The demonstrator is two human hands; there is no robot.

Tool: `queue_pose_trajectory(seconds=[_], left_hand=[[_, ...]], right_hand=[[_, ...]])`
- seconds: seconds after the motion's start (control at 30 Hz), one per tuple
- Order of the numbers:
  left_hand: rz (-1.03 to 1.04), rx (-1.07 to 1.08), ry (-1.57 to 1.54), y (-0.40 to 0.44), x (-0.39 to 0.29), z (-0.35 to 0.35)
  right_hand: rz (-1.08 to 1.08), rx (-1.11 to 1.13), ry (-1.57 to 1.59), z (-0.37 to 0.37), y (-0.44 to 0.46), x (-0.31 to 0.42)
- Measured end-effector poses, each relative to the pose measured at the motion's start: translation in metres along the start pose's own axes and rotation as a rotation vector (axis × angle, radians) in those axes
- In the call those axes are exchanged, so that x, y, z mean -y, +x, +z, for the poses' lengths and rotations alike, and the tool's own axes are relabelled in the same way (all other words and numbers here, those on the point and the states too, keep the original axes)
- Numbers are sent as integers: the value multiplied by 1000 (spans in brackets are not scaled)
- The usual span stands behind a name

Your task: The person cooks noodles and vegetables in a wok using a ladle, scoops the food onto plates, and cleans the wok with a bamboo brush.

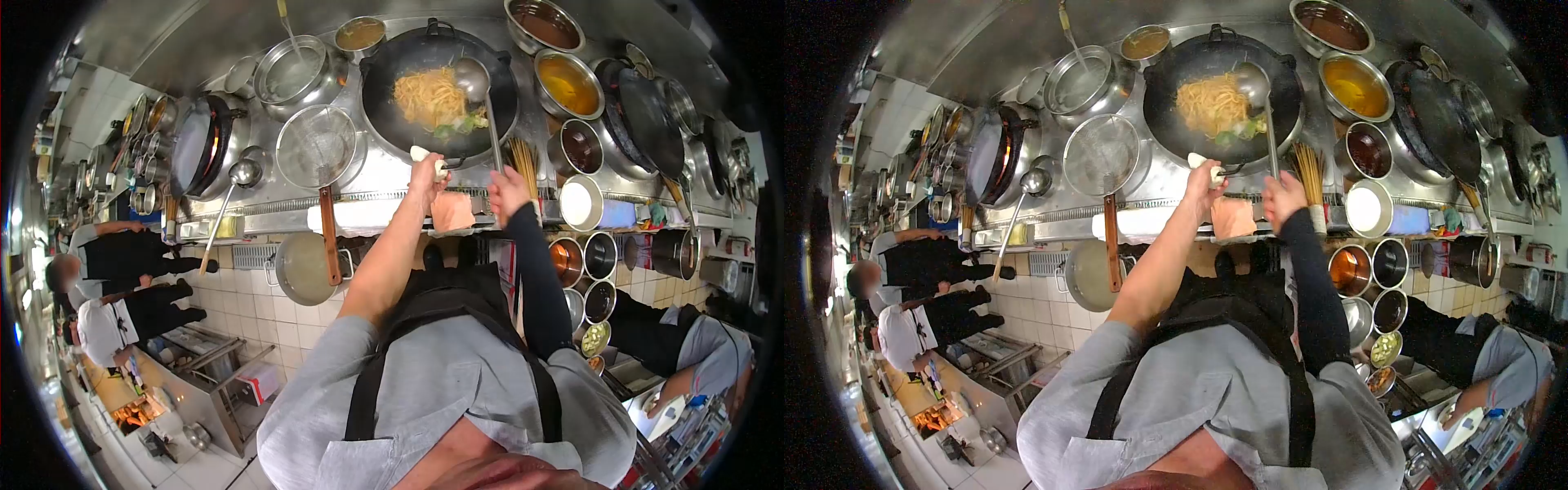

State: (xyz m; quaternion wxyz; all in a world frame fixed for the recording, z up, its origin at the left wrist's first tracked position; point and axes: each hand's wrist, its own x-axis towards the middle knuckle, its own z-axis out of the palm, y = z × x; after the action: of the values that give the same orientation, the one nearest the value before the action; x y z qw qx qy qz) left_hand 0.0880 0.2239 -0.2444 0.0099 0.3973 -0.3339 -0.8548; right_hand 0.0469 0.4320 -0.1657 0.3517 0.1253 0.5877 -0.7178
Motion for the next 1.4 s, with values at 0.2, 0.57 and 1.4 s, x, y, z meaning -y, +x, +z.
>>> queue_pose_trajectory(seconds=[0.2,0.57,1.4], left_hand=[[-16,29,-1,-4,-2,0],[-65,14,-75,8,13,-7],[-18,-61,-126,-73,20,11]], right_hand=[[-124,43,-578,42,102,2],[-689,80,-1259,-107,-48,-12],[-363,282,-1351,-64,-100,85]])
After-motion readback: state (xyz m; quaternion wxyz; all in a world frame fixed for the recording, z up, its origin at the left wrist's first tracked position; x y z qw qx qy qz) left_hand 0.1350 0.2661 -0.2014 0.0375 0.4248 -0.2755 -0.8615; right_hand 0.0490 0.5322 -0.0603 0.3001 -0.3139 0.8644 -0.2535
